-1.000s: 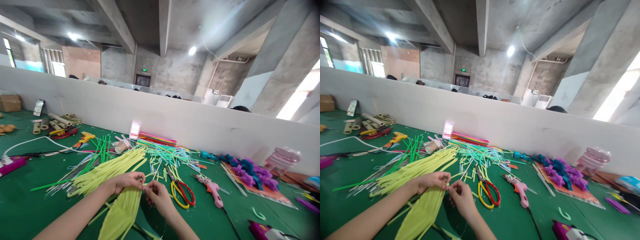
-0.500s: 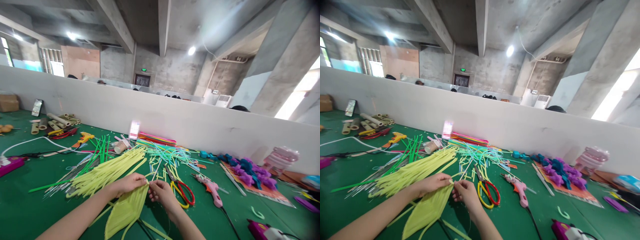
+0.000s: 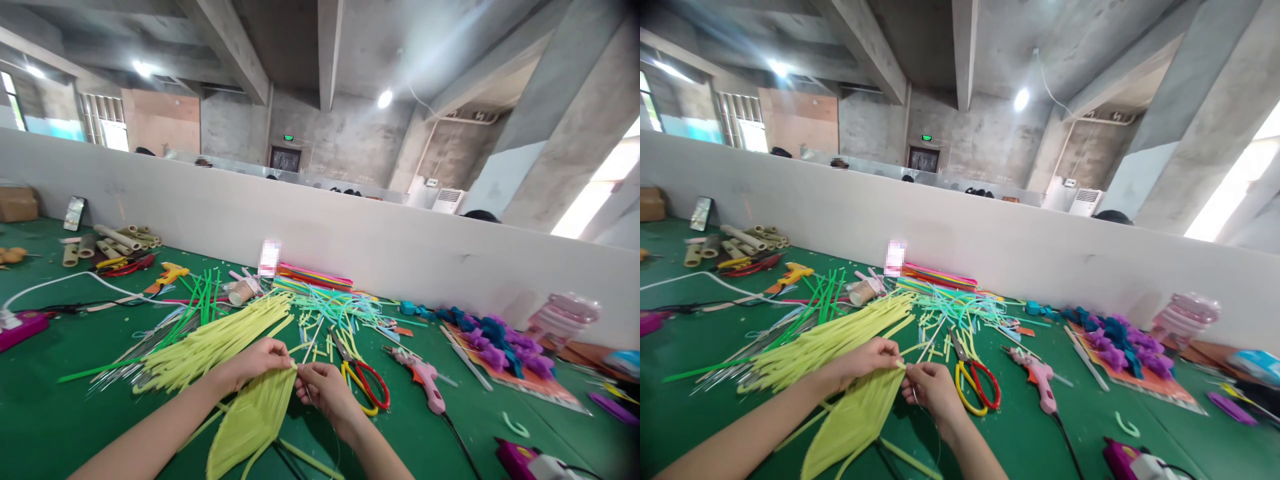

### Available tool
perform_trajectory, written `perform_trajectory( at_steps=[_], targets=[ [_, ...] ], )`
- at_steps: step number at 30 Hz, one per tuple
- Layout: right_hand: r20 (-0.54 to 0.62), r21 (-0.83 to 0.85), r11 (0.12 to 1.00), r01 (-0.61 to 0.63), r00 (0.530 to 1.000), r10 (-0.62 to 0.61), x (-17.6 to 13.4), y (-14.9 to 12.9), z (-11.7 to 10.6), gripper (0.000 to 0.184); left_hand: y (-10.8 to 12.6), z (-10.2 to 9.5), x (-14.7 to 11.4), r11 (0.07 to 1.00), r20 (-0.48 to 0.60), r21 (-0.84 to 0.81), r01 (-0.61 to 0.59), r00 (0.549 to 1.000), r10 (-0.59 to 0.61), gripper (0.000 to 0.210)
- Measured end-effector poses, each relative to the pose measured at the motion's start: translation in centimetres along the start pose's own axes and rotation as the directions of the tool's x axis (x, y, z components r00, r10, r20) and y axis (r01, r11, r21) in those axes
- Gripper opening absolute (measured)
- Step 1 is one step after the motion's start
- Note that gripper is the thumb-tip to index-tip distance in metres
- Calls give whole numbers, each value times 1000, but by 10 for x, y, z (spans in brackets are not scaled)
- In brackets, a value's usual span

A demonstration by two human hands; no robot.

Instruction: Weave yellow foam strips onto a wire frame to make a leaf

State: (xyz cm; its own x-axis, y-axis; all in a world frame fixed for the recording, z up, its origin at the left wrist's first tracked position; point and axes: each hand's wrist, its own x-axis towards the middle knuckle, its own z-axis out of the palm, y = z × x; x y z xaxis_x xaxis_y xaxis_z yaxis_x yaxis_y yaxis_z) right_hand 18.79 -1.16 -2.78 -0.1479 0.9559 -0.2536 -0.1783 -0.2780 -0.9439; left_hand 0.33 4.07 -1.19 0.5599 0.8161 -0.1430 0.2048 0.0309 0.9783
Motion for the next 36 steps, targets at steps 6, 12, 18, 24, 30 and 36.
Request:
perform_trajectory(
  at_steps=[6,12,18,24,30,36],
  targets=[
    [15,22,1000,3,1000,-4,-4,-2,3,41,-3,3,1,999,11,-43,14,1000,-14,26],
    [6,28,1000,4,1000,-5,-5,-3,6,42,-2,3,1,998,17,-60,17,1000,-16,28],
    [27,21,999,-38,999,38,-3,-2,4,49,-5,2,3,999,15,-47,-21,1000,22,31],
    [55,4,1000,-23,998,23,-5,-1,3,45,-7,1,4,998,14,-58,11,1000,-10,35],
    [35,-34,999,-21,999,22,-5,-3,3,43,-11,-1,6,986,41,-135,97,995,-92,41],
    [16,-48,999,-9,1000,10,-5,-2,4,43,-13,-1,6,985,57,-143,97,994,-89,42]
  ],
)
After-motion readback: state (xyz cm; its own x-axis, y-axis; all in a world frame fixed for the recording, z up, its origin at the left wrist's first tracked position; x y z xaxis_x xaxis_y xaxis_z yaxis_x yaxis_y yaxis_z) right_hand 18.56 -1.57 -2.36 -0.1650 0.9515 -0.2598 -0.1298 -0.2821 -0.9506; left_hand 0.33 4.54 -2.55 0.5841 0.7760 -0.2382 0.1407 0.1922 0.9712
